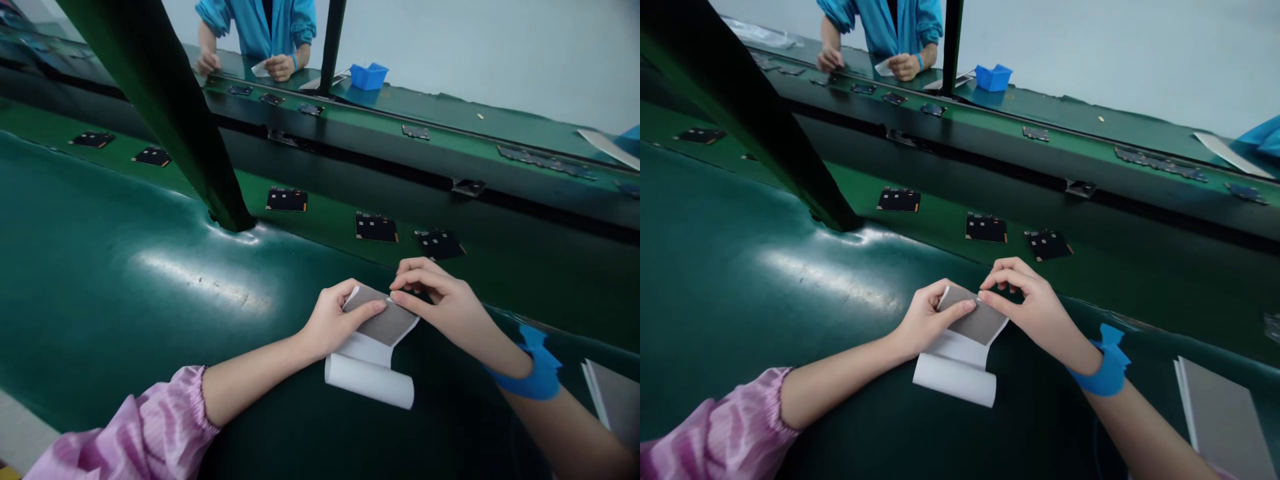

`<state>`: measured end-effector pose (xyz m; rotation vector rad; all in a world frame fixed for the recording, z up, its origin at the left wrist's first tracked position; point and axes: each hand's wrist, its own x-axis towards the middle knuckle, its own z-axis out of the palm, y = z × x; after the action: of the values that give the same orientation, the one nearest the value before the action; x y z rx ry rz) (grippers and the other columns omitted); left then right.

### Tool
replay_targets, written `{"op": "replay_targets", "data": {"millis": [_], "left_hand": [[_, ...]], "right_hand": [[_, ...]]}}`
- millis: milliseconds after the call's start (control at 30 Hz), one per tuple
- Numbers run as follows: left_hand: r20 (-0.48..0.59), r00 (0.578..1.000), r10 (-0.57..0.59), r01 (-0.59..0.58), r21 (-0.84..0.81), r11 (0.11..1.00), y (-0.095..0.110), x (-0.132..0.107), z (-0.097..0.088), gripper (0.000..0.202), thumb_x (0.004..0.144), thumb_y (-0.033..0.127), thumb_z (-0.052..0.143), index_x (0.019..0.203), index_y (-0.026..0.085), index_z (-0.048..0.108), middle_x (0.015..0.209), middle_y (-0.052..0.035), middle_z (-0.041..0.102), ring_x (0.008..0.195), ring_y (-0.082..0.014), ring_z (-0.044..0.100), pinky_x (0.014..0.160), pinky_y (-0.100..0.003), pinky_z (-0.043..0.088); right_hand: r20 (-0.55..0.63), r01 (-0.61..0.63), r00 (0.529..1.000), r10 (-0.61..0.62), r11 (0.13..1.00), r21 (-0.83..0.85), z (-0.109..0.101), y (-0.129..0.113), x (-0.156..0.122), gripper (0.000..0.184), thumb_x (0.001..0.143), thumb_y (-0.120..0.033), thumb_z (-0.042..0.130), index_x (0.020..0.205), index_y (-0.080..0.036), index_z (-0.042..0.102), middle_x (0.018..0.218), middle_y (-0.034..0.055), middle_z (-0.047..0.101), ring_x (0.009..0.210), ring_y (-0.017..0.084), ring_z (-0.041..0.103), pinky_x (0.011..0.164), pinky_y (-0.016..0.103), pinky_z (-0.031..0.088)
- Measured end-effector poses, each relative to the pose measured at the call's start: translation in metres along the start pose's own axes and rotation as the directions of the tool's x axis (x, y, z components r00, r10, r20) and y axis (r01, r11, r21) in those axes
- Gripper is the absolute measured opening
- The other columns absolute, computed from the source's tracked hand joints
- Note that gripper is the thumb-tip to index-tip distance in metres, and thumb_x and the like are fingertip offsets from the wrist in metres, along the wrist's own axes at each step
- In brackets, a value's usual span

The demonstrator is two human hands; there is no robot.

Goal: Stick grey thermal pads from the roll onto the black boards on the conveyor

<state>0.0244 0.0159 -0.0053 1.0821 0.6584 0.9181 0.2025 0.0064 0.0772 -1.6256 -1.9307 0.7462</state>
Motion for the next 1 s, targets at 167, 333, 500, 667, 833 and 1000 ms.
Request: {"op": "replay_targets", "data": {"millis": [167, 333, 500, 667, 833, 1000], "left_hand": [[0.005, 1.000, -0.001, 0.001, 0.007, 1.000, 0.000, 0.000, 0.001, 0.025, 0.080, 0.036, 0.069, 0.077, 0.013, 0.058, 0.072, 0.0001, 0.055, 0.067, -0.0106, 0.049, 0.061, -0.022, 0.037], [0.009, 1.000, -0.027, 0.027, -0.014, 1.000, 0.000, 0.002, 0.001, 0.028, 0.081, 0.037, 0.067, 0.073, 0.014, 0.054, 0.068, 0.0014, 0.051, 0.064, -0.0097, 0.046, 0.058, -0.021, 0.035], [0.035, 0.998, -0.042, 0.041, 0.015, 0.999, 0.001, 0.001, 0.000, 0.023, 0.083, 0.036, 0.066, 0.078, 0.014, 0.059, 0.073, 0.0000, 0.055, 0.069, -0.0108, 0.051, 0.060, -0.021, 0.037], [0.038, 0.998, -0.051, 0.050, 0.020, 0.999, -0.001, 0.001, 0.000, 0.022, 0.084, 0.036, 0.066, 0.082, 0.014, 0.062, 0.078, -0.0015, 0.058, 0.073, -0.0121, 0.054, 0.062, -0.022, 0.039], [0.049, 0.997, -0.064, 0.063, 0.023, 0.998, -0.001, 0.001, 0.000, 0.022, 0.083, 0.036, 0.066, 0.085, 0.014, 0.064, 0.081, -0.0027, 0.061, 0.075, -0.0134, 0.057, 0.064, -0.023, 0.042], [0.057, 0.995, -0.079, 0.078, 0.030, 0.997, 0.003, 0.001, 0.000, 0.022, 0.083, 0.036, 0.066, 0.084, 0.014, 0.063, 0.083, -0.0031, 0.061, 0.075, -0.0134, 0.057, 0.063, -0.022, 0.042]], "right_hand": [[0.061, 0.031, 0.998, -0.031, 1.000, -0.004, 0.006, 0.000, 0.000, 0.038, 0.090, -0.057, 0.057, 0.073, -0.025, 0.064, 0.095, 0.0054, 0.052, 0.079, 0.021, 0.054, 0.072, 0.035, 0.047], [0.021, 0.054, 0.998, -0.054, 0.998, -0.034, -0.006, 0.004, 0.009, 0.036, 0.090, -0.055, 0.055, 0.074, -0.023, 0.061, 0.095, 0.0063, 0.052, 0.083, 0.023, 0.053, 0.071, 0.034, 0.046], [-0.120, -0.101, 0.990, 0.080, 0.979, -0.179, -0.046, 0.048, 0.064, 0.033, 0.078, -0.053, 0.057, 0.076, -0.020, 0.063, 0.104, 0.0114, 0.054, 0.091, 0.029, 0.053, 0.076, 0.041, 0.045], [0.061, -0.233, 0.962, 0.266, 0.916, -0.326, -0.065, 0.100, 0.107, 0.012, 0.085, -0.024, 0.061, 0.078, -0.017, 0.068, 0.103, 0.0149, 0.056, 0.107, 0.030, 0.049, 0.092, 0.041, 0.039], [0.082, -0.253, 0.951, 0.299, 0.900, -0.354, -0.071, 0.116, 0.110, 0.012, 0.089, -0.021, 0.065, 0.078, -0.018, 0.071, 0.112, 0.0149, 0.054, 0.106, 0.031, 0.051, 0.093, 0.041, 0.038], [0.083, -0.290, 0.937, 0.339, 0.889, -0.354, -0.075, 0.114, 0.103, 0.014, 0.090, -0.020, 0.065, 0.078, -0.017, 0.071, 0.112, 0.0136, 0.053, 0.105, 0.030, 0.051, 0.091, 0.038, 0.038]]}}
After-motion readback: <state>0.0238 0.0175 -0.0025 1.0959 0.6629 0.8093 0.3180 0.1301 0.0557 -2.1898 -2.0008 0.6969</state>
